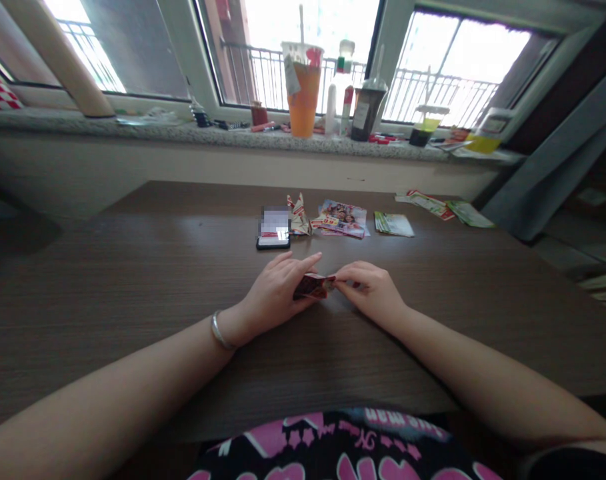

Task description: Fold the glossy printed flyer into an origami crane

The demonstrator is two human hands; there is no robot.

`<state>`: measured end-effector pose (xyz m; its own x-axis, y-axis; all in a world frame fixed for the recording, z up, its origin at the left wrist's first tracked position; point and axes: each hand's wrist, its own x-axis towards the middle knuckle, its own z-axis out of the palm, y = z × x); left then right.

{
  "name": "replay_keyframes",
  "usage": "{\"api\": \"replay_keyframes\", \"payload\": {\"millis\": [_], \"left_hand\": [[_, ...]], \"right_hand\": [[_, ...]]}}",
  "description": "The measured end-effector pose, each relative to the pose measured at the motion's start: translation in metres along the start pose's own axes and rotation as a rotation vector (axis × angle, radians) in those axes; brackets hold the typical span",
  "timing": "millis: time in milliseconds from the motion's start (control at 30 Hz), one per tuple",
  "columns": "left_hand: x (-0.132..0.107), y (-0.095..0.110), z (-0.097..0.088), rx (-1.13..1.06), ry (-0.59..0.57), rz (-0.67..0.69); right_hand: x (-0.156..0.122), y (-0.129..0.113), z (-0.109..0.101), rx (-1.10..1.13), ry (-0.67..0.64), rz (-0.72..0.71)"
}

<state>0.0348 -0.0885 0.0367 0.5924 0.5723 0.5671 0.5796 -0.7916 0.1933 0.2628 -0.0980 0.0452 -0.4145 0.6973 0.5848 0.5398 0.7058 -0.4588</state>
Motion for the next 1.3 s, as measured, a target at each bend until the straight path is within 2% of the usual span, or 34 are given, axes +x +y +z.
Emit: {"api": "replay_keyframes", "payload": {"millis": [167,367,500,767,933,1300], "left_hand": [[0.0005,0.0002,-0.0011,-0.005,0.047,0.014],[0.0021,0.0034,-0.0028,-0.045,0.121,-0.038],[0.0036,0.0045,-0.0043,-0.105,0.158,-0.093],[0.0057,0.0061,-0.0046,-0.257,0.157,-0.165],[0.0064,0.0090,-0.0051,-0.295,0.114,-0.146],[0.0054,0.0092,-0.0056,-0.178,0.100,-0.014]], "right_hand": [[0.0007,-0.0041,0.0008,0.116,0.001,0.025],[-0.0005,-0.0079,0.0021,0.206,-0.092,0.099],[-0.0020,-0.0079,0.0029,0.165,-0.072,0.135],[-0.0006,-0.0060,0.0033,0.116,-0.058,0.076],[0.0010,-0.0073,0.0021,0.119,-0.039,0.025],[0.0006,-0.0071,0.0032,0.034,0.023,-0.067]]}}
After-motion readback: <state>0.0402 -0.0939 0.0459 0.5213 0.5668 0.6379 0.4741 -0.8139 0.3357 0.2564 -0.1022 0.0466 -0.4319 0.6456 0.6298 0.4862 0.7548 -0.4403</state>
